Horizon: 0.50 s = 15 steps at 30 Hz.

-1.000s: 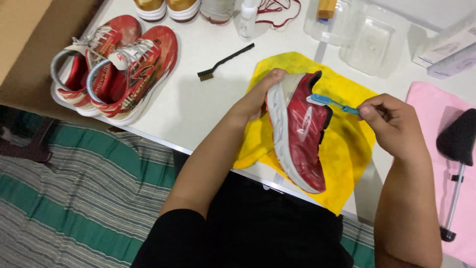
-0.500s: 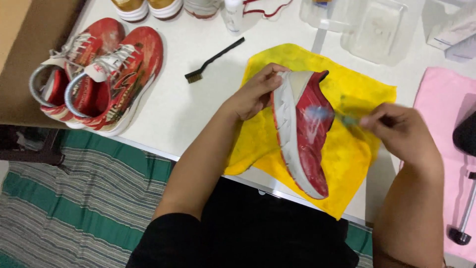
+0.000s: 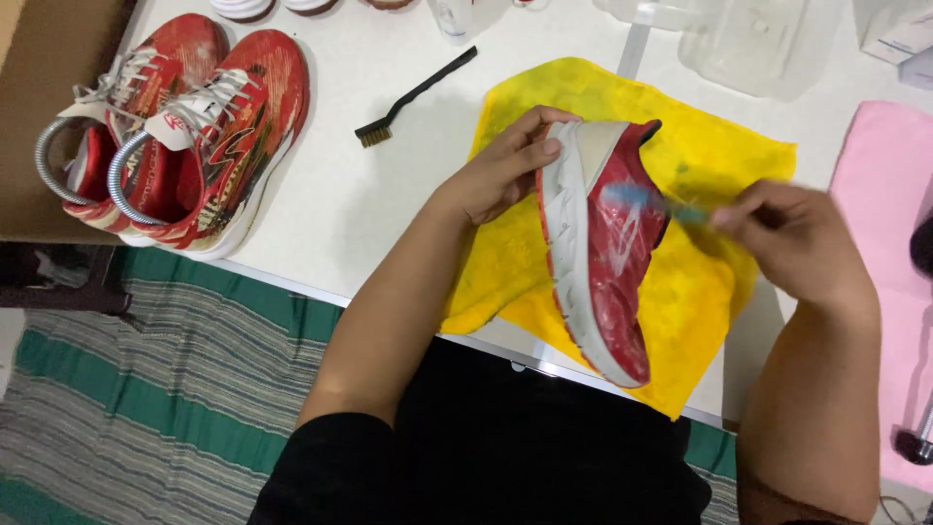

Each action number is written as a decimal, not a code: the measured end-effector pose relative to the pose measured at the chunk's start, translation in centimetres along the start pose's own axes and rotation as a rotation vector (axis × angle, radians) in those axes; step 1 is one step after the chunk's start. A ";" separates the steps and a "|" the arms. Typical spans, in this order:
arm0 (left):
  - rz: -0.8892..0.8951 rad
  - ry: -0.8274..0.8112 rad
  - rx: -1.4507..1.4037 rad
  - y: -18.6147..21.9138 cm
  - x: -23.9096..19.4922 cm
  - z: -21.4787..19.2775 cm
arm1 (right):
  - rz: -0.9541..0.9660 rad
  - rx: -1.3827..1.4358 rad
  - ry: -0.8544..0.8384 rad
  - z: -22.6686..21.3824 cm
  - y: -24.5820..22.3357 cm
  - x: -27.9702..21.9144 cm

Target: The person scrubs a red and white running shoe with a toothbrush and cleaning solution on a white table. They wipe the shoe with a yellow cloth and continue scrubbing different sections, including the sole and upper, while other shoes and cleaning supplies are visible nearby.

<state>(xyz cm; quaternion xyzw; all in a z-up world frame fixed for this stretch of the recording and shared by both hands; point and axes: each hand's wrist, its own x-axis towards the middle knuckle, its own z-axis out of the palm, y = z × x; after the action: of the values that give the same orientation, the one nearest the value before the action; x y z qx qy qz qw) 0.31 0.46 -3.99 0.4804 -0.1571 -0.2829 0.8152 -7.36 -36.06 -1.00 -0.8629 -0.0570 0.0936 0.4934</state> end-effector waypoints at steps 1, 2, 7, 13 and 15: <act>0.004 -0.004 0.000 -0.1 0.1 0.0 | -0.002 -0.004 0.003 -0.1 -0.7 -0.2; -0.003 -0.006 -0.032 -0.1 0.2 0.0 | 0.055 -0.005 -0.064 -0.1 -1.5 -0.5; 0.001 -0.006 -0.044 -0.1 0.1 0.1 | -0.024 -0.027 0.190 0.4 -0.8 -0.2; -0.038 0.041 -0.004 0.0 0.1 0.2 | 0.041 -0.094 0.069 0.7 -1.1 -0.2; 0.023 0.024 -0.029 -0.4 0.3 0.0 | -0.001 -0.044 0.007 0.5 -0.9 0.0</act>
<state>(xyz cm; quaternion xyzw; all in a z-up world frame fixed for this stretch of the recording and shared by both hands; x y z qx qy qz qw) 0.43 0.09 -4.38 0.4699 -0.1487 -0.2700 0.8271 -7.48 -35.22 -0.49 -0.8738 -0.0578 0.0889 0.4746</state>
